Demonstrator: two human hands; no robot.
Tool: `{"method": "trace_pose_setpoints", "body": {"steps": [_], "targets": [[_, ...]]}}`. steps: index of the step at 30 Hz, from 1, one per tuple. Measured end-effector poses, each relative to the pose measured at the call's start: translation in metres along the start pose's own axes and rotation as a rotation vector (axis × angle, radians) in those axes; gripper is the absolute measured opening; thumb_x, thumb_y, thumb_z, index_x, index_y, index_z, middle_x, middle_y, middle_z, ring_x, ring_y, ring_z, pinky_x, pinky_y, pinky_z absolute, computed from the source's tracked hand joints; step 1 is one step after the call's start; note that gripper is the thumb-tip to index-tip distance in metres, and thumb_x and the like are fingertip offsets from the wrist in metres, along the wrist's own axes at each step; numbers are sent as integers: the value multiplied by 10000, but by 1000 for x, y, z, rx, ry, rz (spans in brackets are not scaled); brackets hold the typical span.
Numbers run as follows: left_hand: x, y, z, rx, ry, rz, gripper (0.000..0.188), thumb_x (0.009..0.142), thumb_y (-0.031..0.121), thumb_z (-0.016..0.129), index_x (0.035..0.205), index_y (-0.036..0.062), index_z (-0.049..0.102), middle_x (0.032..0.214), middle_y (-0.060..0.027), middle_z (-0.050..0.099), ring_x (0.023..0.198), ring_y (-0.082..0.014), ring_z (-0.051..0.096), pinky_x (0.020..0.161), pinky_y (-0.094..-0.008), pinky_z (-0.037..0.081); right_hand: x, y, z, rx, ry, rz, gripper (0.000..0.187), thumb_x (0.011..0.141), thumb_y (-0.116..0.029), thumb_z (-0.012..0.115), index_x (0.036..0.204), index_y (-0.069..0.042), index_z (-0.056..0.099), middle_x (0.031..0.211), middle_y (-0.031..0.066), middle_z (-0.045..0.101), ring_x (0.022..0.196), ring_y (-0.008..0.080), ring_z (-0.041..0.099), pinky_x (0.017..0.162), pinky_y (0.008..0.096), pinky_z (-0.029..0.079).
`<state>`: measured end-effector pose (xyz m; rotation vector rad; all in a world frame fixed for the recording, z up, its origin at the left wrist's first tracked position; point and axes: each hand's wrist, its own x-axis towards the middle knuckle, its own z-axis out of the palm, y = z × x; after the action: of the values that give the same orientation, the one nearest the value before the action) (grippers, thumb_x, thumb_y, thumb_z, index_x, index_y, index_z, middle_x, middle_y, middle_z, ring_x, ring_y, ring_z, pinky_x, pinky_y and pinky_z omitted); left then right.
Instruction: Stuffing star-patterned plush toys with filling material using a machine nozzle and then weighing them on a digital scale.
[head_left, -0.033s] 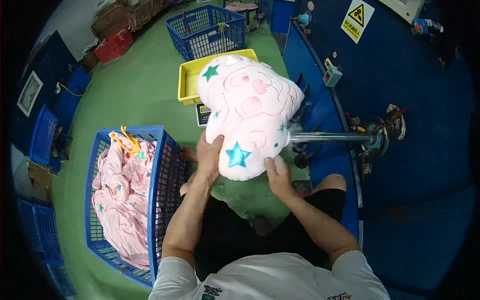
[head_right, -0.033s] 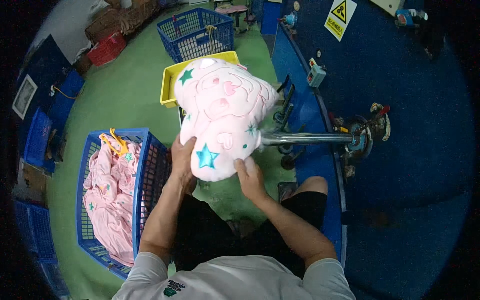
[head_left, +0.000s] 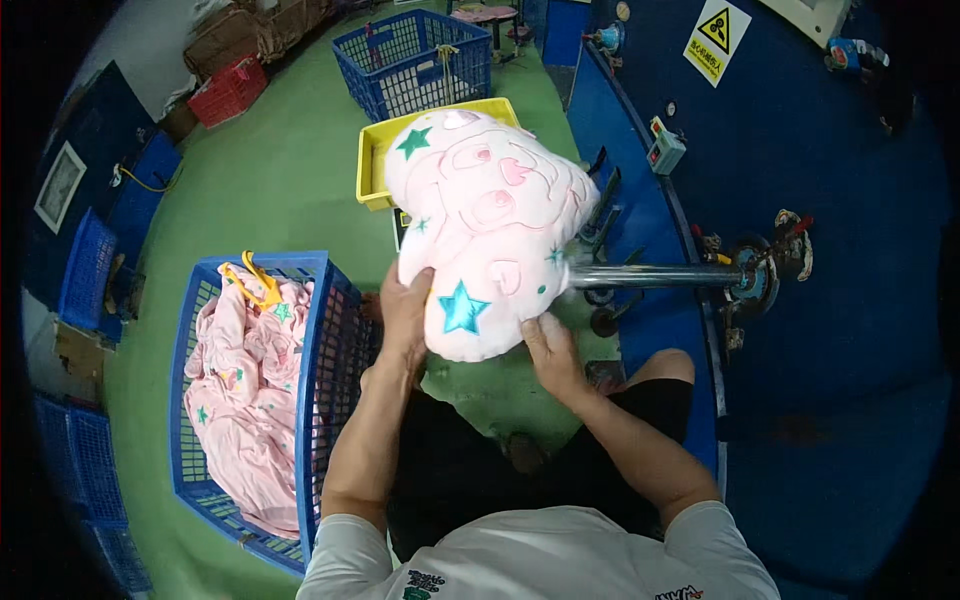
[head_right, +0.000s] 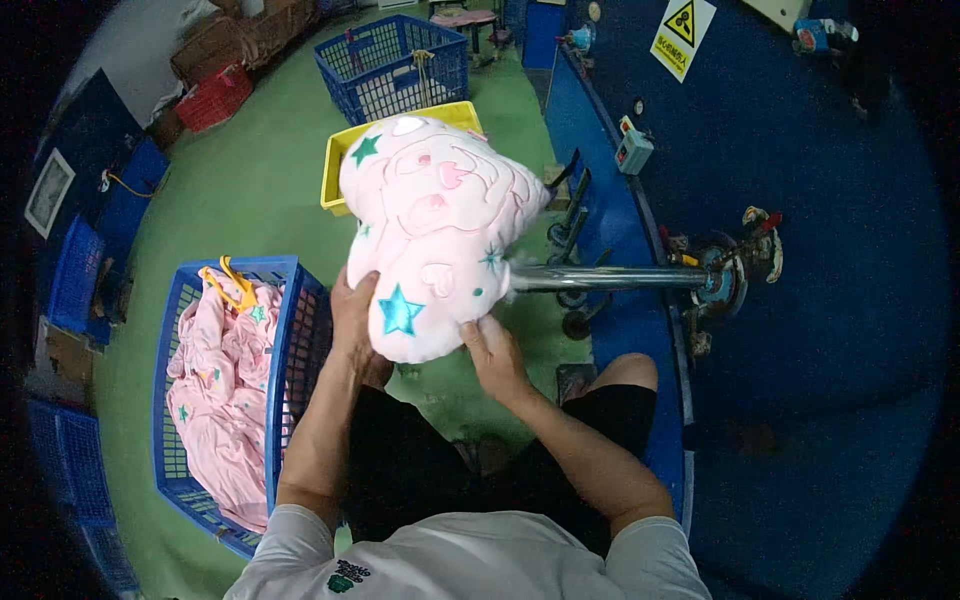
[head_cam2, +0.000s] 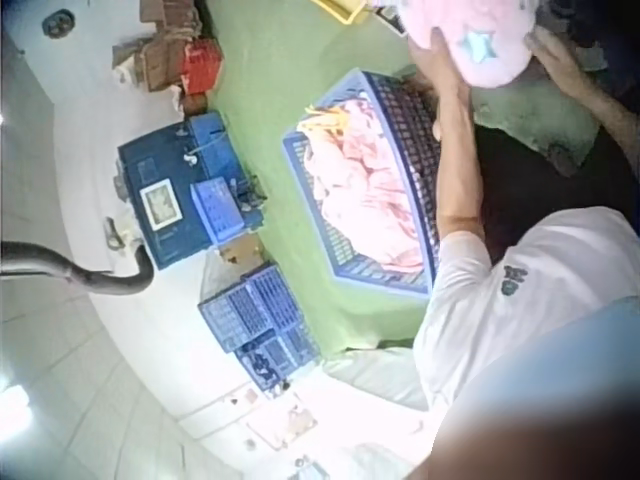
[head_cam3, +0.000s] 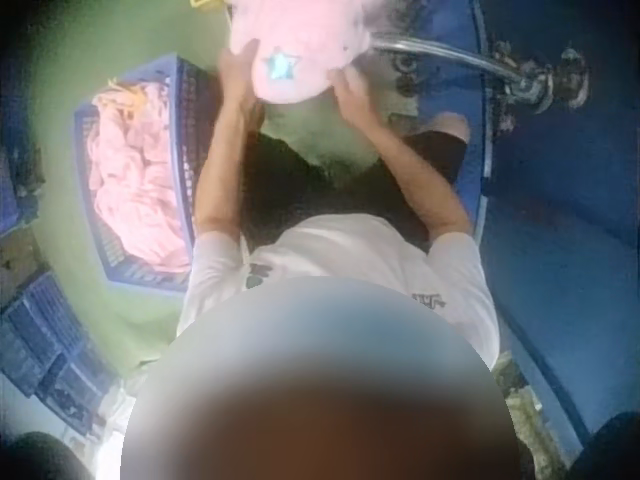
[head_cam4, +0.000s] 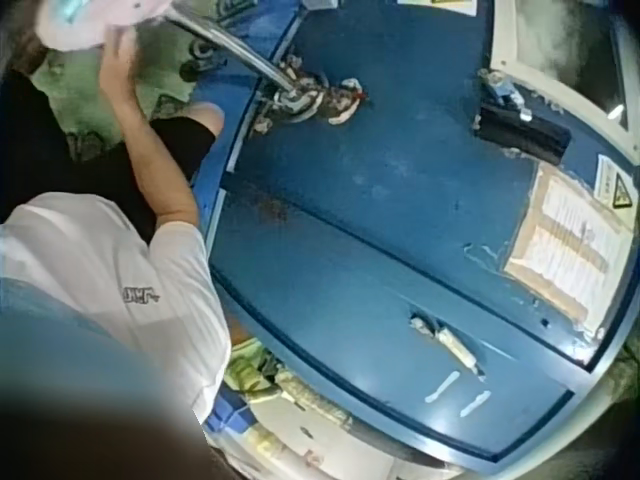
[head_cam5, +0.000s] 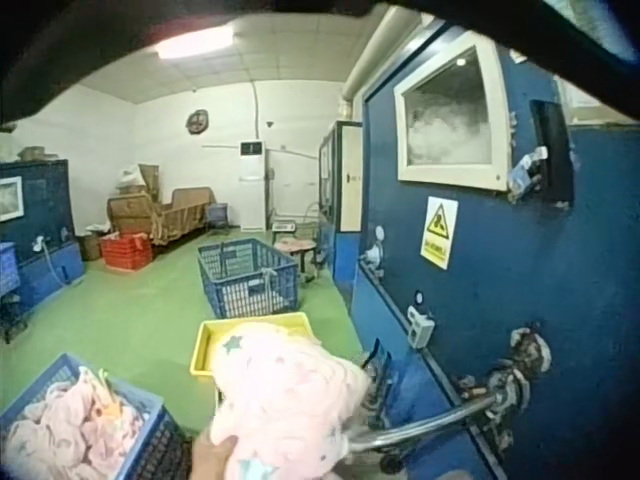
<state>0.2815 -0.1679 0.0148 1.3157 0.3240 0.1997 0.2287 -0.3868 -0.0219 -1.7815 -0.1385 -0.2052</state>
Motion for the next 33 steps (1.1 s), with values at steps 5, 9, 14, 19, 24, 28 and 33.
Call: {"method": "trace_pose_setpoints", "body": {"steps": [5, 9, 14, 19, 24, 28, 33], "targets": [[58, 21, -36, -43, 85, 160, 390, 924, 60, 607, 1274, -94, 534, 1103, -209, 654, 858, -216, 660, 702, -270, 569, 21, -27, -18, -187, -174, -400, 75, 906, -94, 597, 879, -29, 623, 858, 85, 648, 746, 205, 601, 695, 356, 486], [119, 18, -14, -286, 55, 92, 390, 947, 106, 619, 1268, -97, 530, 1117, -216, 646, 869, -230, 666, 687, -280, 575, 75, -53, -45, -603, 16, -781, 99, 867, -133, 656, 867, -39, 625, 787, 72, 651, 683, 273, 617, 671, 419, 502], [153, 10, 12, -339, 53, 6, 475, 990, 237, 608, 1309, -81, 460, 1130, -196, 625, 827, -192, 643, 604, -272, 540, 109, -73, -61, -1014, -271, -217, 338, 976, -344, 574, 873, -25, 619, 768, 148, 651, 671, 368, 614, 678, 485, 496], [134, 7, -8, -383, -46, -54, 433, 1007, 349, 586, 1225, -22, 538, 974, -130, 644, 714, -128, 614, 525, -250, 485, 121, -79, -65, -1078, -542, -78, 506, 1012, -495, 488, 912, -15, 614, 765, 198, 649, 690, 412, 613, 674, 508, 484], [55, -61, -52, -222, 5, -190, 439, 1003, 417, 565, 1187, 20, 531, 927, -82, 604, 684, -123, 559, 543, -238, 450, 140, -74, -64, -1042, -730, 25, 466, 1011, -454, 534, 1084, -6, 640, 921, 193, 698, 804, 361, 666, 725, 464, 512], [-1, -138, -82, -183, 109, -412, 373, 994, 350, 598, 1169, 24, 548, 891, -71, 623, 653, -136, 573, 548, -243, 460, 149, -66, -59, -734, -586, 94, 481, 1010, -407, 563, 1230, 19, 600, 1087, 188, 686, 924, 319, 671, 805, 430, 524], [-22, -172, -93, -99, -85, -432, 382, 996, 334, 615, 1226, 36, 548, 951, -92, 637, 745, -157, 604, 627, -273, 495, 172, -53, -42, -527, -434, 115, 552, 1001, -335, 611, 1383, 50, 509, 1307, 179, 611, 1029, 264, 646, 897, 377, 525]]}}
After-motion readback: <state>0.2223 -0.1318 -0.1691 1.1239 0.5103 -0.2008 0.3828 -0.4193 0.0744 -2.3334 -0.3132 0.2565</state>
